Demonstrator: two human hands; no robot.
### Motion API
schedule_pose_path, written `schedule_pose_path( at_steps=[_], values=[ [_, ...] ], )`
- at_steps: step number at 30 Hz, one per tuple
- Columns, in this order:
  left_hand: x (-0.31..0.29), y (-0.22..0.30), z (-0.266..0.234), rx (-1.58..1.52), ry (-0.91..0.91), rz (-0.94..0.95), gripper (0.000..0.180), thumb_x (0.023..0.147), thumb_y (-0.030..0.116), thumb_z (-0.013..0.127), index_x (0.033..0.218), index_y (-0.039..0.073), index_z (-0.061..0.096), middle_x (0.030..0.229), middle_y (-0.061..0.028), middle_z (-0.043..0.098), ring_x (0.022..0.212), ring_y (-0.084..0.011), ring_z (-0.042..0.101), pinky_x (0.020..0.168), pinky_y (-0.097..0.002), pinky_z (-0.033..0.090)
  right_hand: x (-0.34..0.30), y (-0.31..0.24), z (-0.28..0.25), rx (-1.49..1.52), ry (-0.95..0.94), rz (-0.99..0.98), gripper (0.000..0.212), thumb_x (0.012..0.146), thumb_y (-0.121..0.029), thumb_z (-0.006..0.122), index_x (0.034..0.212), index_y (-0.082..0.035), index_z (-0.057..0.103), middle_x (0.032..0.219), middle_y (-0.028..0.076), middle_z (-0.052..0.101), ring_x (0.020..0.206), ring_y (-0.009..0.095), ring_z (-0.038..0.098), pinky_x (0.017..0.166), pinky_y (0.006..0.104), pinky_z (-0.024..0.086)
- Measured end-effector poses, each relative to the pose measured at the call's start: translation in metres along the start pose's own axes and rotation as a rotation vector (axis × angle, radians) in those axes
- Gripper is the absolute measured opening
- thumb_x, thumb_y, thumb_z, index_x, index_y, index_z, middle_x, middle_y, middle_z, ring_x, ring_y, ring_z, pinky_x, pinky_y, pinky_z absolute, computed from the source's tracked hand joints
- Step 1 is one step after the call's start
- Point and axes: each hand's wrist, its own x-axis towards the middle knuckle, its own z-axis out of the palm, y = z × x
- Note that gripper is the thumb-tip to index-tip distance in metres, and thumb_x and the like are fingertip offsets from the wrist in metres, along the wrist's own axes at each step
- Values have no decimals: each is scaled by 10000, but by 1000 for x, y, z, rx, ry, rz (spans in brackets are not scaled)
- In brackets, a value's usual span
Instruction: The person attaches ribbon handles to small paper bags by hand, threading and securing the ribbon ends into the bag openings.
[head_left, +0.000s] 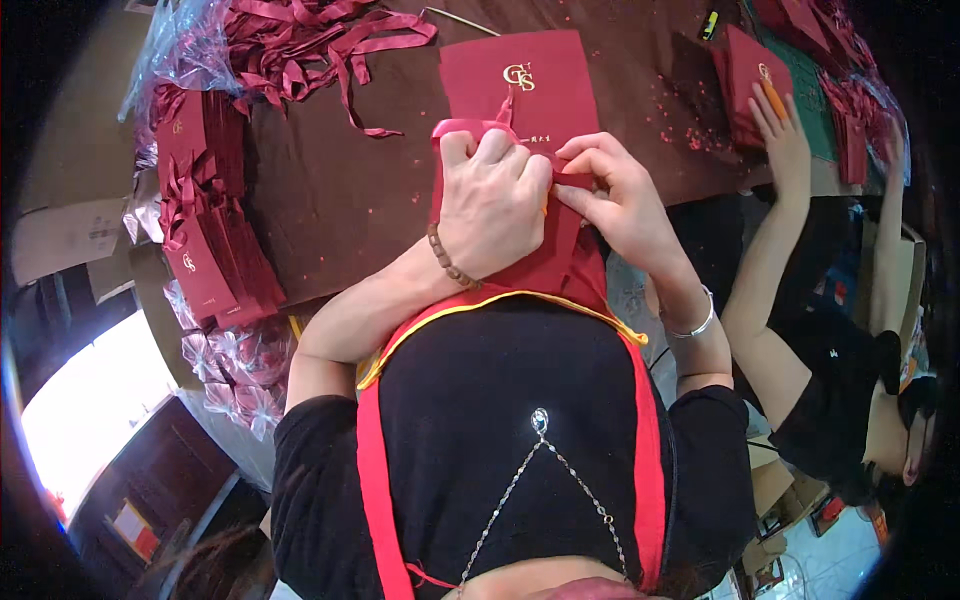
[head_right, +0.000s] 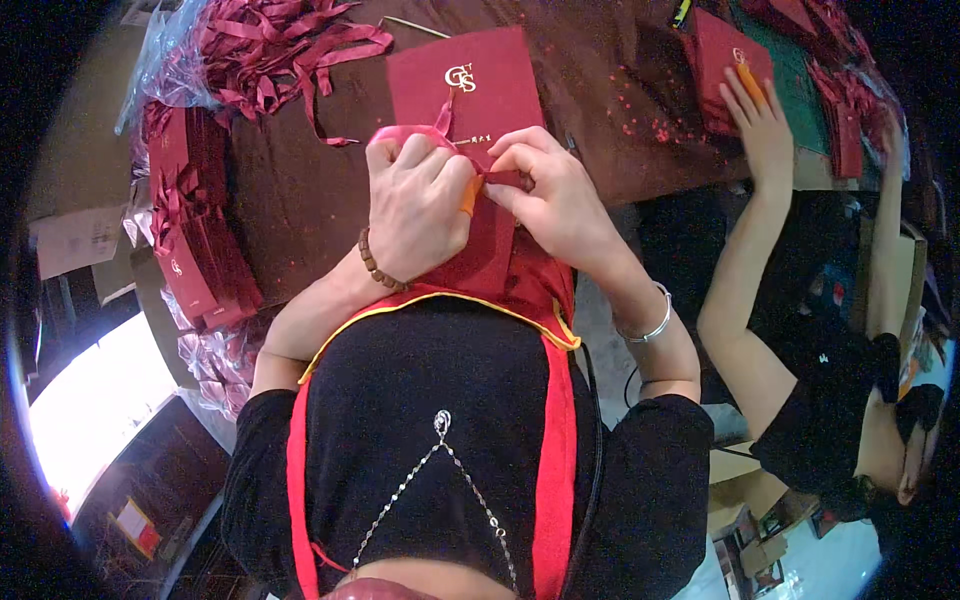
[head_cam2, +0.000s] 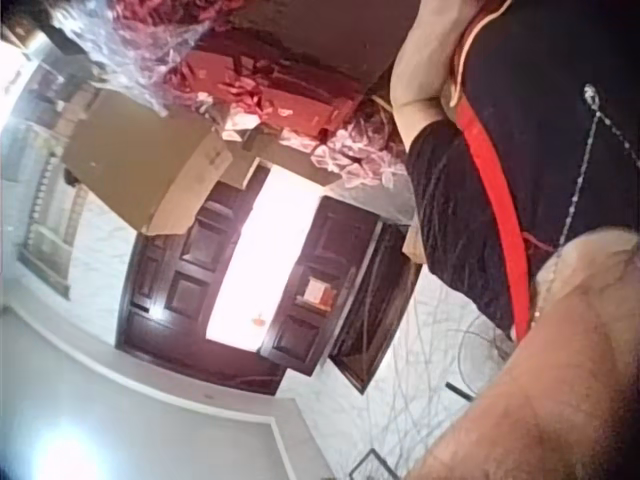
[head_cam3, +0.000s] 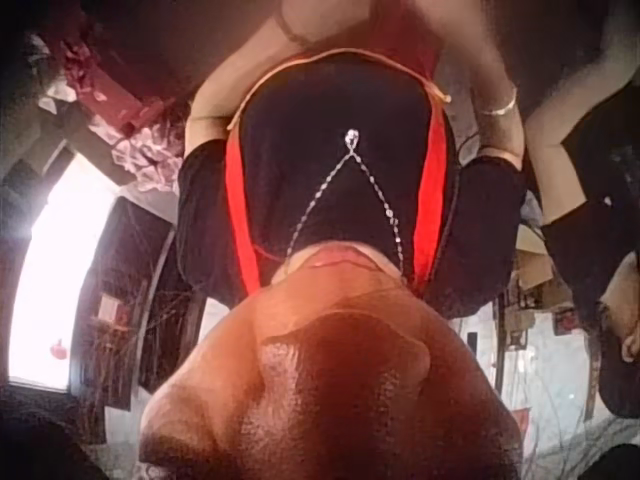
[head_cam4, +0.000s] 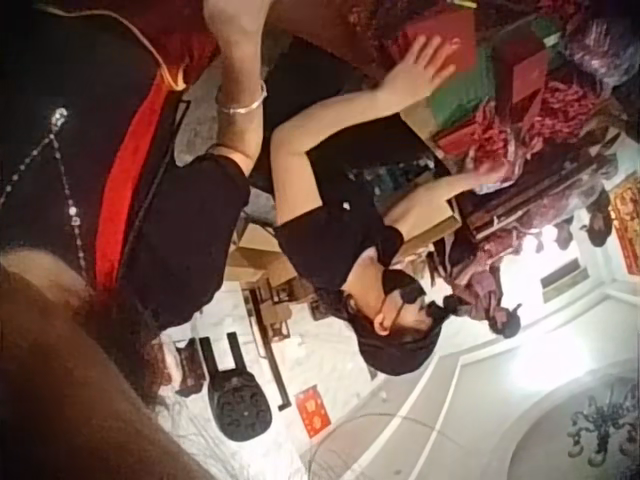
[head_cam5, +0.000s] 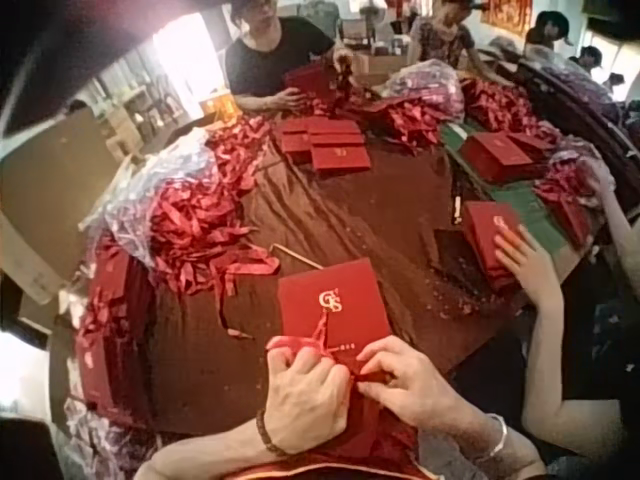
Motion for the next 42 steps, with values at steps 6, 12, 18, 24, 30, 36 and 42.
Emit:
schedule_pose_path(
  at_steps=[6, 12, 18, 24, 30, 36, 42],
  values=[
    [-6, -11, -22, -106, -96, 20, 157, 723, 205, 663, 866, 144, 641, 801, 26, 581, 852, -171, 527, 786, -370, 291, -7, -11, 2, 14, 21, 80, 170, 752, -70, 674, 872, 26, 600, 998, 100, 556, 827, 177, 571, 702, 281, 463],
    [7, -43, -30, -127, -194, 111, 214, 676, 112, 642, 886, 149, 665, 856, 25, 602, 891, -174, 510, 804, -382, 275, -2, -8, 6, -47, 10, -29, 234, 753, -129, 697, 890, 33, 601, 1008, 112, 558, 836, 210, 588, 705, 302, 474],
    [8, -40, -31, -96, -207, 95, 105, 724, 164, 655, 820, 124, 660, 803, 14, 599, 841, -158, 530, 801, -348, 296, -1, -14, 18, -297, 89, -86, 346, 718, -249, 734, 887, 11, 580, 994, 117, 559, 847, 276, 600, 714, 360, 486],
    [17, -50, -39, -281, -432, 79, 125, 790, 187, 618, 855, 91, 665, 796, -35, 615, 812, -203, 561, 786, -352, 363, -1, -15, 21, -356, 110, -102, 269, 737, -219, 704, 862, -14, 583, 990, 97, 559, 872, 285, 603, 722, 383, 494],
    [51, -62, -36, -597, -1019, -291, 266, 869, 254, 538, 904, 15, 651, 675, -56, 609, 619, -110, 551, 562, -266, 426, -3, -21, 33, -316, 145, -162, 182, 715, -75, 718, 830, -2, 598, 1021, 89, 553, 756, 215, 600, 661, 312, 486],
    [50, -78, -16, -827, -1122, -287, 228, 830, 205, 560, 857, -1, 655, 602, 38, 514, 552, -42, 438, 493, -235, 347, -4, -20, 37, -310, 187, -129, 194, 706, -86, 727, 818, -18, 583, 995, 87, 526, 736, 226, 582, 629, 333, 487],
    [55, -76, -17, -847, -1104, -301, 188, 761, 172, 598, 774, -5, 660, 609, 17, 569, 546, -40, 468, 490, -231, 357, -1, -15, 40, -323, 224, -204, 233, 687, -79, 759, 814, -12, 576, 957, 80, 511, 672, 164, 524, 567, 276, 441]
  ],
)
